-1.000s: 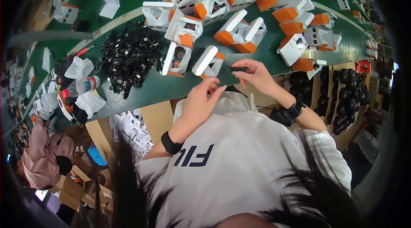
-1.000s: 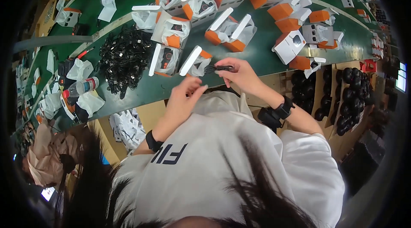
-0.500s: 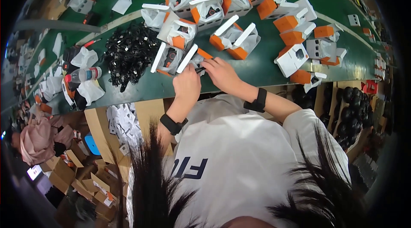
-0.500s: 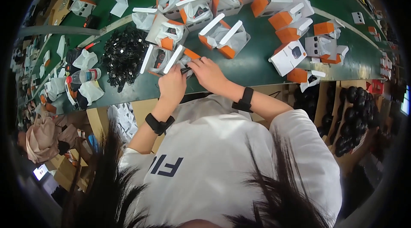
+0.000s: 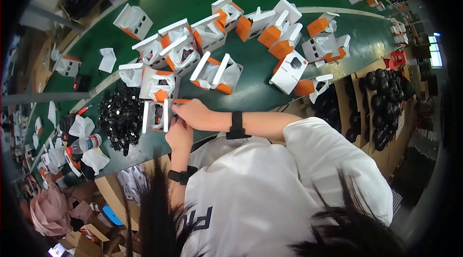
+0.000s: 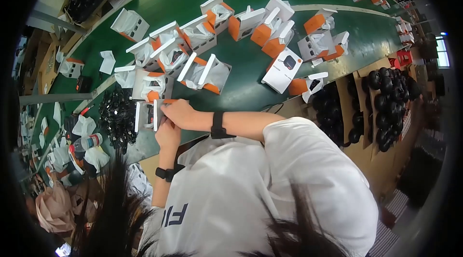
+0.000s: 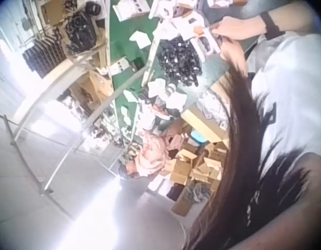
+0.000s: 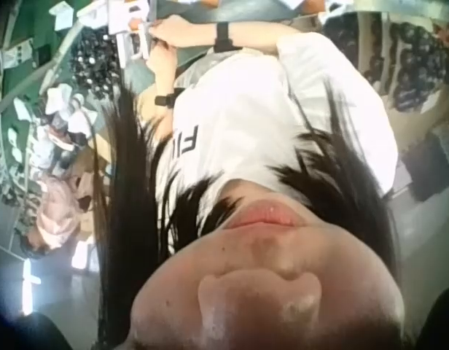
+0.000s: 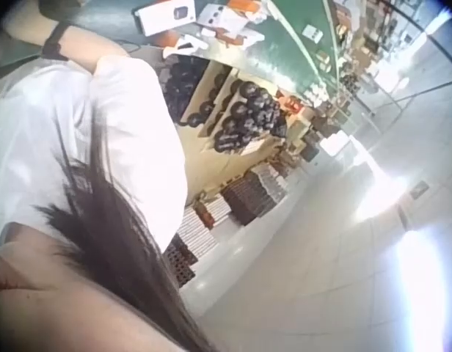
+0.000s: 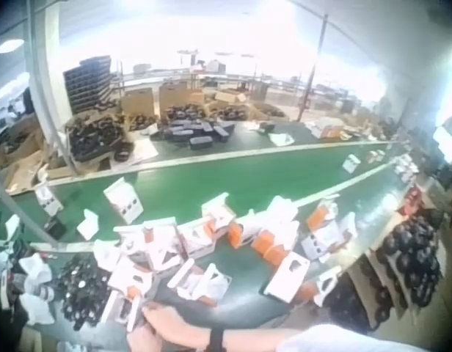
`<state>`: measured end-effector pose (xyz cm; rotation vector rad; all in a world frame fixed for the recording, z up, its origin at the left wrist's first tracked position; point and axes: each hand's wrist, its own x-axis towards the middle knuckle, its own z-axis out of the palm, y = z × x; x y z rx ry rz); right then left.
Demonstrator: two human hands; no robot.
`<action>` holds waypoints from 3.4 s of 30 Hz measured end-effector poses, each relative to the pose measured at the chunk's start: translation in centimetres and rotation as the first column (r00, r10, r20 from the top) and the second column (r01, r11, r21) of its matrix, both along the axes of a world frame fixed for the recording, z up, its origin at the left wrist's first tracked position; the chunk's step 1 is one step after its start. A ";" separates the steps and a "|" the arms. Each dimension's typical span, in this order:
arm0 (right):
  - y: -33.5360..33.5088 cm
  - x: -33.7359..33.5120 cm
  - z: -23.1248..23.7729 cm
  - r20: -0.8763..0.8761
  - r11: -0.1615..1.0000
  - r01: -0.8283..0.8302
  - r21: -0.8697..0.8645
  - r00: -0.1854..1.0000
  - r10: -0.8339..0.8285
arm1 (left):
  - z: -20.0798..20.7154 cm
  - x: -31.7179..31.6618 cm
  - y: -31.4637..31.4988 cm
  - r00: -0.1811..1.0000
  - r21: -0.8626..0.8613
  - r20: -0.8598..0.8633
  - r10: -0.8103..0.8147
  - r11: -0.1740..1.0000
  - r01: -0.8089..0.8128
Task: The person is packaging small electronic devices into orange and white boxes on an assembly line.
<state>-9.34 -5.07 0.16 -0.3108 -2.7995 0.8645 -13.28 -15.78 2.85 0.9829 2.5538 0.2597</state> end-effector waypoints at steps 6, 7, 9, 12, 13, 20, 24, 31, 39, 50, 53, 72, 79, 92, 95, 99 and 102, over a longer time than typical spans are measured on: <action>0.6 -1.2 0.0 -0.051 0.933 -0.316 0.173 0.943 0.329 | -1.5 -0.8 -2.1 0.978 0.364 0.172 -0.119 0.930 0.049; 0.7 -1.0 -1.5 -0.142 0.941 -0.288 0.179 0.938 0.315 | -1.5 -1.2 -2.5 0.978 0.341 0.179 -0.109 0.939 0.042; 1.2 -1.7 -3.9 -0.198 0.927 -0.339 0.161 0.909 0.367 | -1.5 -1.7 -3.3 0.965 0.504 0.151 -0.213 0.857 0.110; 1.5 -2.0 -2.0 -0.093 0.865 -0.478 0.152 0.865 0.494 | -1.9 -2.1 -5.2 0.951 0.604 0.230 -0.205 0.797 0.026; 1.8 -1.8 -1.5 -0.057 0.824 -0.511 0.246 0.841 0.538 | -2.2 -2.2 -5.2 0.958 0.630 0.181 -0.222 0.774 0.061; 1.3 -3.0 -0.9 0.078 0.767 -0.609 0.201 0.791 0.607 | -0.5 -2.3 -3.6 0.995 0.334 0.076 -0.069 0.942 0.040; 2.1 -1.7 0.1 -0.155 0.821 -0.565 -0.085 0.821 0.549 | -1.0 -1.9 -2.6 0.972 0.291 -0.214 -0.102 0.943 0.163; 4.0 3.0 0.7 -0.231 0.964 -0.266 -0.015 0.939 0.256 | -2.7 -1.7 -1.3 0.973 0.364 -0.232 0.008 0.928 0.079; 2.7 2.9 -1.3 -0.300 0.978 -0.205 -0.046 0.936 0.182 | -3.1 -1.9 0.3 0.968 0.391 -0.072 0.239 0.900 -0.193; 3.3 1.9 0.0 -0.215 0.875 -0.080 -0.477 0.976 -0.028 | -3.4 -0.4 -1.1 0.989 0.427 -0.094 0.116 0.902 -0.065; 3.7 2.6 -1.3 -0.320 0.926 -0.154 -0.344 0.947 0.039 | -3.7 -0.8 0.5 0.981 0.460 -0.042 0.189 0.875 -0.149; 4.3 1.6 -2.6 -0.400 0.929 -0.203 -0.308 0.914 0.067 | -5.3 -3.8 4.0 0.967 0.231 -0.242 0.079 0.973 -0.022; 4.9 3.4 -3.8 -0.358 0.953 -0.248 -0.174 0.917 0.173 | -7.1 -3.0 3.1 0.987 0.366 -0.157 -0.031 0.927 0.087; 4.0 1.8 -2.8 -0.278 0.897 -0.363 -0.252 0.915 0.292 | -4.0 -0.9 -3.3 0.976 0.590 -0.189 0.106 0.807 0.027; 4.2 1.8 -3.0 -0.313 0.901 -0.331 -0.281 0.919 0.240 | -4.2 -0.5 -2.9 0.979 0.622 -0.156 0.134 0.783 -0.008; 3.3 1.1 -3.6 -0.334 0.874 -0.227 -0.429 0.939 0.080 | -4.4 0.3 -2.5 0.973 0.655 -0.118 0.198 0.752 -0.073; 2.6 0.9 -3.7 -0.293 0.861 -0.140 -0.489 0.956 -0.011 | -4.4 0.0 -2.5 0.972 0.657 -0.153 0.178 0.753 -0.035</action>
